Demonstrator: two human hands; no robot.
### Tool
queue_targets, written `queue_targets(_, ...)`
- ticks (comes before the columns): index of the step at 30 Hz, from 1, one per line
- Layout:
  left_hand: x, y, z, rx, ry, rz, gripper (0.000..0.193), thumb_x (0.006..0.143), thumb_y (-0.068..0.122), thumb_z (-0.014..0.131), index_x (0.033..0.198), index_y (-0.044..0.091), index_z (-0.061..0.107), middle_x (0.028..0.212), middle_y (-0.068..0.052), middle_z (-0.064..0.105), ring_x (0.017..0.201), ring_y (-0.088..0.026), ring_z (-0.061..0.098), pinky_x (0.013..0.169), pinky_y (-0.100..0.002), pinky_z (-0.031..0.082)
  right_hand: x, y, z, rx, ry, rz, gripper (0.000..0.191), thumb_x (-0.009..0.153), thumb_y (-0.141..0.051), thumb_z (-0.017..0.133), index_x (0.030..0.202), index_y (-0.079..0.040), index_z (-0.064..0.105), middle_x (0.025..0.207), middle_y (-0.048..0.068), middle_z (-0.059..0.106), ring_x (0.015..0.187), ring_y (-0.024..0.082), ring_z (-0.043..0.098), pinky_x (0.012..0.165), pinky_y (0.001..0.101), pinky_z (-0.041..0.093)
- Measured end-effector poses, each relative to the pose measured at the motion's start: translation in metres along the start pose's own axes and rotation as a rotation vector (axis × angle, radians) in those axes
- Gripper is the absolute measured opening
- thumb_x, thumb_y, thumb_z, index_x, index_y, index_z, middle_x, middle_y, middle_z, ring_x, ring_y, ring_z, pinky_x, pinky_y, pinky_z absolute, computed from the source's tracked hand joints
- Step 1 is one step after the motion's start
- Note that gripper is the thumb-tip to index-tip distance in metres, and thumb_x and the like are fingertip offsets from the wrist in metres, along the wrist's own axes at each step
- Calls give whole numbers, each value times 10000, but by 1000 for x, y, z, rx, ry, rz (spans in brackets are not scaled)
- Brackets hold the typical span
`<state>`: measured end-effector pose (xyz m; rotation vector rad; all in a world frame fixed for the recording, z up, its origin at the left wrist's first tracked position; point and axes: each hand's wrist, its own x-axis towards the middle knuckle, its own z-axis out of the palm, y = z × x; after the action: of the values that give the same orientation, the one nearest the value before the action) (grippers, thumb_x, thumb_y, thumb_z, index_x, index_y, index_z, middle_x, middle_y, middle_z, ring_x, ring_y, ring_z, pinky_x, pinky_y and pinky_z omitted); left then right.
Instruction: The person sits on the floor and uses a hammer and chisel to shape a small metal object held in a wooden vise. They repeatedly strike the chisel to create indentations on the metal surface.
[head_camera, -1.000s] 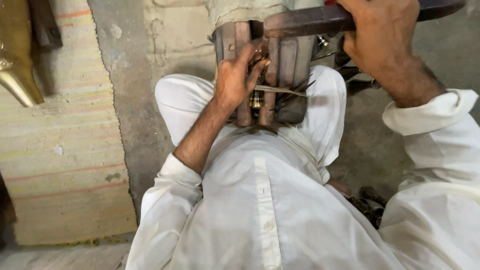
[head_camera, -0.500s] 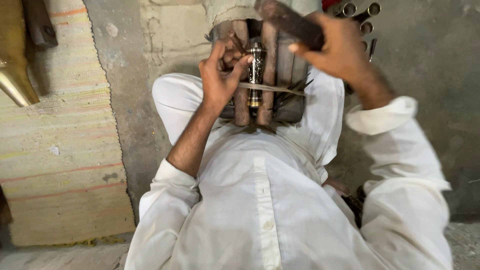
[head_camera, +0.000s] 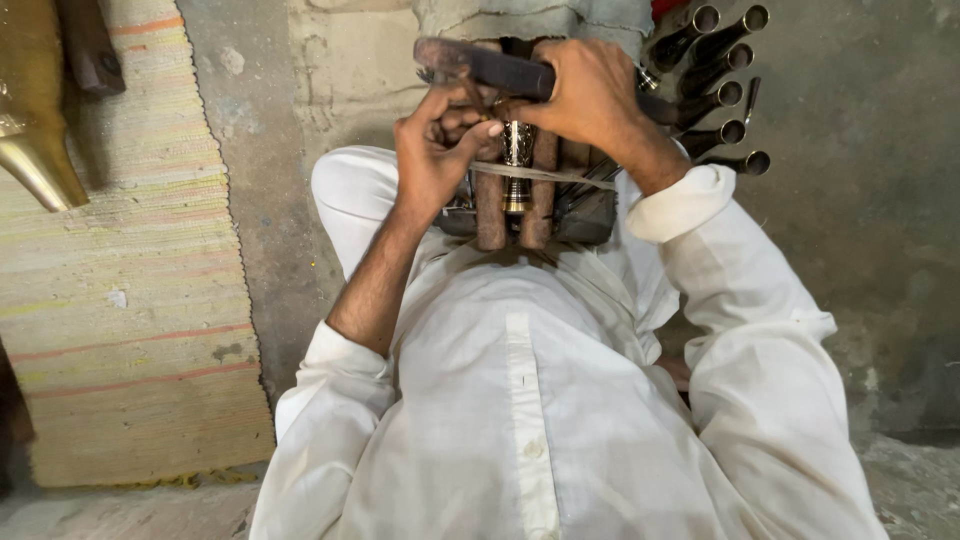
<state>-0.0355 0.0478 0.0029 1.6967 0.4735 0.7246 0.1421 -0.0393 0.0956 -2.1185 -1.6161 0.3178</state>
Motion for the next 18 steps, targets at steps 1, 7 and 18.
queue_targets(1,2,1,4,55,-24,-44,320,971,79,777,1260,53,642,944,-94,817,772,-146,807,655,-273,688,0,4,-2,32,-40,25,450,785,-479,928,978,-102,776,752,88,717,697,263,719,701,429,543)
queue_targets(7,16,6,25,248,-159,75,421,936,170,816,1310,103,635,1000,-84,814,874,-157,798,750,-306,673,-27,47,-27,336,-98,61,383,880,-262,892,1150,-55,715,997,105,749,891,216,700,805,378,543)
queue_targets(18,3,-11,29,396,-123,137,493,972,260,796,1389,121,572,1029,-105,806,858,-213,800,759,-353,657,-69,91,-45,-120,304,-282,298,999,-71,802,1229,39,648,1014,156,693,964,253,689,821,383,538)
